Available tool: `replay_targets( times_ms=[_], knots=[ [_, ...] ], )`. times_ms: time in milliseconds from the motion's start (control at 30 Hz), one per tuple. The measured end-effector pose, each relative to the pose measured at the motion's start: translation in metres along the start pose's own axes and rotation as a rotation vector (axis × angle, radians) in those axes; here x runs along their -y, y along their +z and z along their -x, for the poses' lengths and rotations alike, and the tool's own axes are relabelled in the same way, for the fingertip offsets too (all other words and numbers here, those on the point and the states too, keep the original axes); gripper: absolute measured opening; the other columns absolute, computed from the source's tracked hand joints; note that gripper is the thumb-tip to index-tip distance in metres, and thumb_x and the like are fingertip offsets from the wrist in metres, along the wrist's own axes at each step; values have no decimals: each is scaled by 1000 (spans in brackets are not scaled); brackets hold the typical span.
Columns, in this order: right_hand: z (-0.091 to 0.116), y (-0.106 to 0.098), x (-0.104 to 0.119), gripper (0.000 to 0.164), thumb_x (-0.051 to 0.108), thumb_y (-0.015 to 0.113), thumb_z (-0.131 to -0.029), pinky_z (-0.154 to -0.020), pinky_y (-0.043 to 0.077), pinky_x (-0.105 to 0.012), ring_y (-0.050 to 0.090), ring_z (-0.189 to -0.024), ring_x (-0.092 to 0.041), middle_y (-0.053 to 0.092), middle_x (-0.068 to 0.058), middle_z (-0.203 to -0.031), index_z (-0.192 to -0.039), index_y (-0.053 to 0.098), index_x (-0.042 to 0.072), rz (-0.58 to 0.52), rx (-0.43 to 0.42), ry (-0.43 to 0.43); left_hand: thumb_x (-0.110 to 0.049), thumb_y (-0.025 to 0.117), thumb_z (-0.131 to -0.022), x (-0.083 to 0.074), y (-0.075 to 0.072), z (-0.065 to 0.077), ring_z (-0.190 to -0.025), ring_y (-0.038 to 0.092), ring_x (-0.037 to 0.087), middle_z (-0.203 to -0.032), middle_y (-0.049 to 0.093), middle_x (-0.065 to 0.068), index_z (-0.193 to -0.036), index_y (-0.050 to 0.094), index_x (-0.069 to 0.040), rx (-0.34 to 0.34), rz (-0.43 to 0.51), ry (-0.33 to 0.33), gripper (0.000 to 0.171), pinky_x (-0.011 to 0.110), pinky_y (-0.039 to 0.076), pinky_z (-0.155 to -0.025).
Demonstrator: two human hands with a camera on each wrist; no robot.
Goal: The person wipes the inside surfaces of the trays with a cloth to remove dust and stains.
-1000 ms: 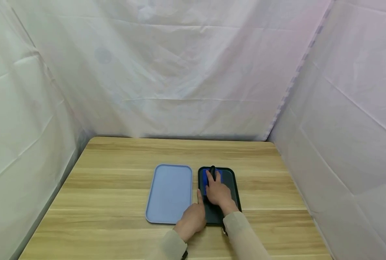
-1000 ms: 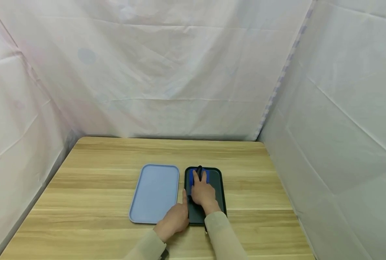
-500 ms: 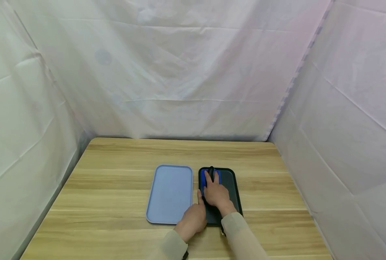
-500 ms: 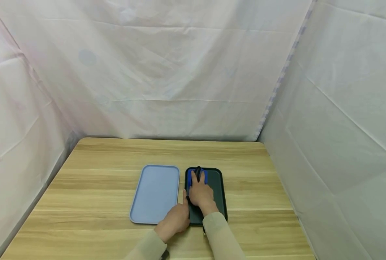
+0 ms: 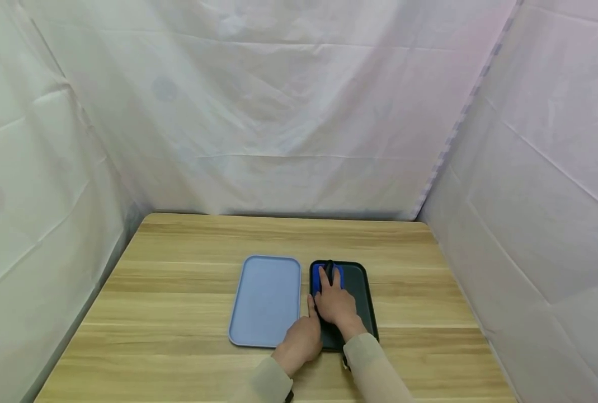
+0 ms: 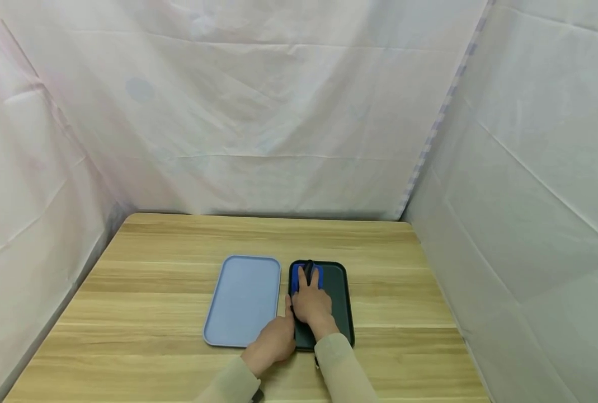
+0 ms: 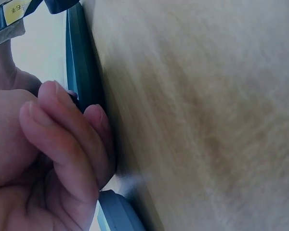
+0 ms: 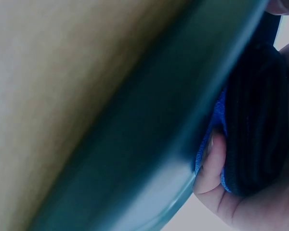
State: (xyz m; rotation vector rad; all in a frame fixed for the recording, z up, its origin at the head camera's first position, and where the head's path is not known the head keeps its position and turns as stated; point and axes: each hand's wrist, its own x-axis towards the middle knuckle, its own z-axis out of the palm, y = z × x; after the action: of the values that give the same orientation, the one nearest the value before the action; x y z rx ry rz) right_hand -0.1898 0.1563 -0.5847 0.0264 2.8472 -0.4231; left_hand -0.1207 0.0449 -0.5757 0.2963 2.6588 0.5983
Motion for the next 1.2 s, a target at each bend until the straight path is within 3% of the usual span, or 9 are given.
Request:
replay_targets(
  times_ms=[200,633,1200],
  knots=[
    [4,2,1,70,36,54,-106,-56,51,-47,61,-64,-29,15,-25,-171,-167,20,28,-1,-18,0,-9,74,-90,0,2,0,-48,51,15,-57,55,5,-164,8,6,-18,-13,8,100,31,44,-48],
    [11,2,0,71,36,55,-106,-55,51,-46,63,-65,-29,16,-24,-171,-167,20,28,-15,-16,-6,-9,74,-88,1,5,-1,-56,55,18,-66,61,10,-163,12,6,-37,-21,2,98,33,49,-54],
    [21,5,-2,70,36,56,-106,-54,49,-45,65,-69,-32,17,-24,-171,-167,21,30,-25,-24,-20,-10,72,-91,-1,3,2,-52,53,18,-62,58,8,-164,11,5,-25,-6,-8,97,33,47,-52]
  ],
)
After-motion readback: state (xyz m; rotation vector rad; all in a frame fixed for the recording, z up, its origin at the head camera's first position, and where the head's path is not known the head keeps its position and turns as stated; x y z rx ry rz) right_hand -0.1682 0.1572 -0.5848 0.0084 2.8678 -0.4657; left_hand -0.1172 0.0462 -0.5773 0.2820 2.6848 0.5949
